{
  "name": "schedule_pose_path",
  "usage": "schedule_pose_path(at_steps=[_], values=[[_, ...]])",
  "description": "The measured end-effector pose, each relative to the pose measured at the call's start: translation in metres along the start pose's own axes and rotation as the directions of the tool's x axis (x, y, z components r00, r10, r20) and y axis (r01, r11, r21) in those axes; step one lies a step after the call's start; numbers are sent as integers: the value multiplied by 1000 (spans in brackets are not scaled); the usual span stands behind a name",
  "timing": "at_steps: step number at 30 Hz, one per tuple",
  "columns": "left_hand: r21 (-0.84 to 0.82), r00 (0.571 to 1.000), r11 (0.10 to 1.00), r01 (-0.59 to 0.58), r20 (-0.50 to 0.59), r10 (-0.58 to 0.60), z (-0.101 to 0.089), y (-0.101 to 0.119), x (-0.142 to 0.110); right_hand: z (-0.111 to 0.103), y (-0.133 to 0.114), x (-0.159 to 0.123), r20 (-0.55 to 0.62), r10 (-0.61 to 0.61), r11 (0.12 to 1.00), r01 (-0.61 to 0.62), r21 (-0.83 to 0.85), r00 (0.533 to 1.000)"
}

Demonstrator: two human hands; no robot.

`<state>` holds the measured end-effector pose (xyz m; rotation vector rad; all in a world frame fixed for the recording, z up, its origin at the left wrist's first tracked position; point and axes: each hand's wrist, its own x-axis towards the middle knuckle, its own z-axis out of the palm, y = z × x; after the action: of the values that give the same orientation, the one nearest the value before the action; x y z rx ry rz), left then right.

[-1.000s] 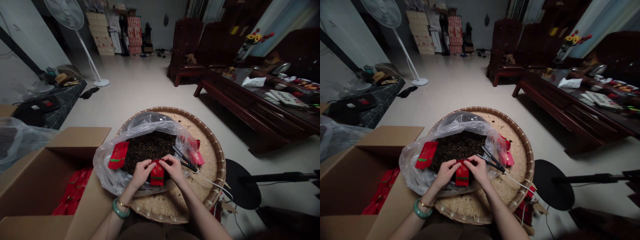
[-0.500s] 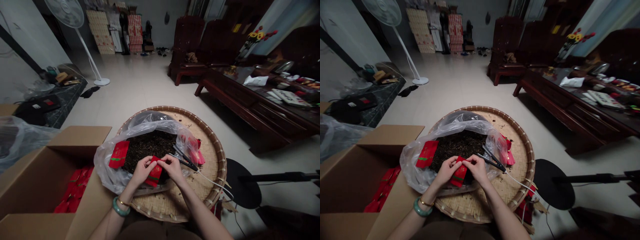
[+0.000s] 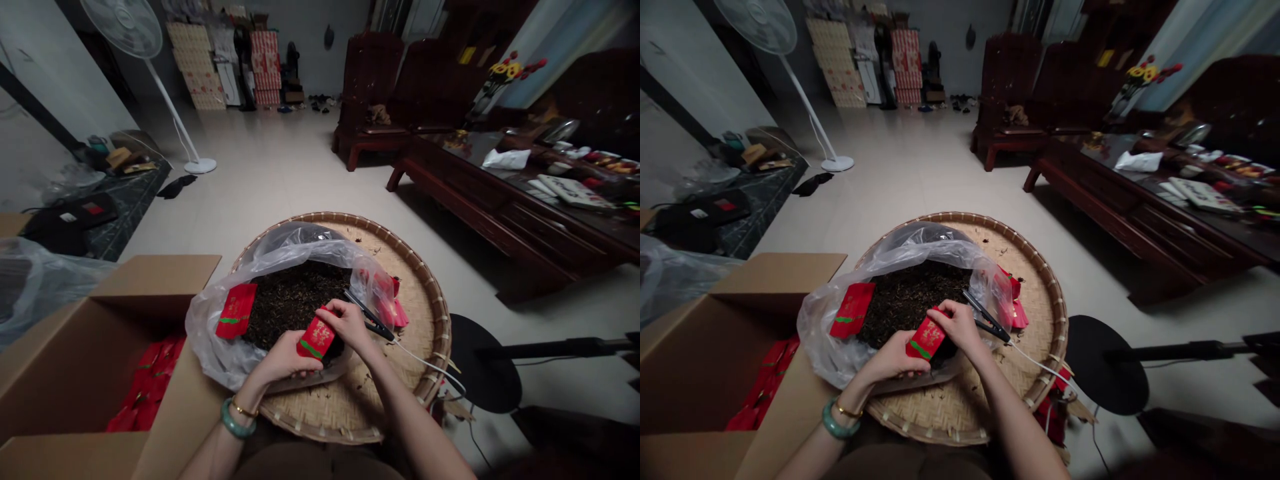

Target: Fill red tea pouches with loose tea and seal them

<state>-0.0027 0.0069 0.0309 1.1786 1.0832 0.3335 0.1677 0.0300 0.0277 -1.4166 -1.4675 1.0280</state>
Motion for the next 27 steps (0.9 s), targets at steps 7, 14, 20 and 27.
schedule_pose_path(at_steps=[7, 14, 20, 27], values=[[93, 997, 995, 42, 59, -48, -14, 1, -3, 1, 4, 2, -42, -44, 999, 45, 27, 998], [21, 981, 983, -181, -63, 182, -9, 7, 7, 7, 1, -5, 57, -141, 990, 142, -10, 988], [-214, 996, 974, -80, -64, 68, 6, 6, 11, 3, -2, -6, -11, -174, 976, 171, -134, 985], [-418, 990, 906, -59, -142, -1, 4, -1, 11, -47, 33, -3, -130, -165, 776, 47, -629, 978]])
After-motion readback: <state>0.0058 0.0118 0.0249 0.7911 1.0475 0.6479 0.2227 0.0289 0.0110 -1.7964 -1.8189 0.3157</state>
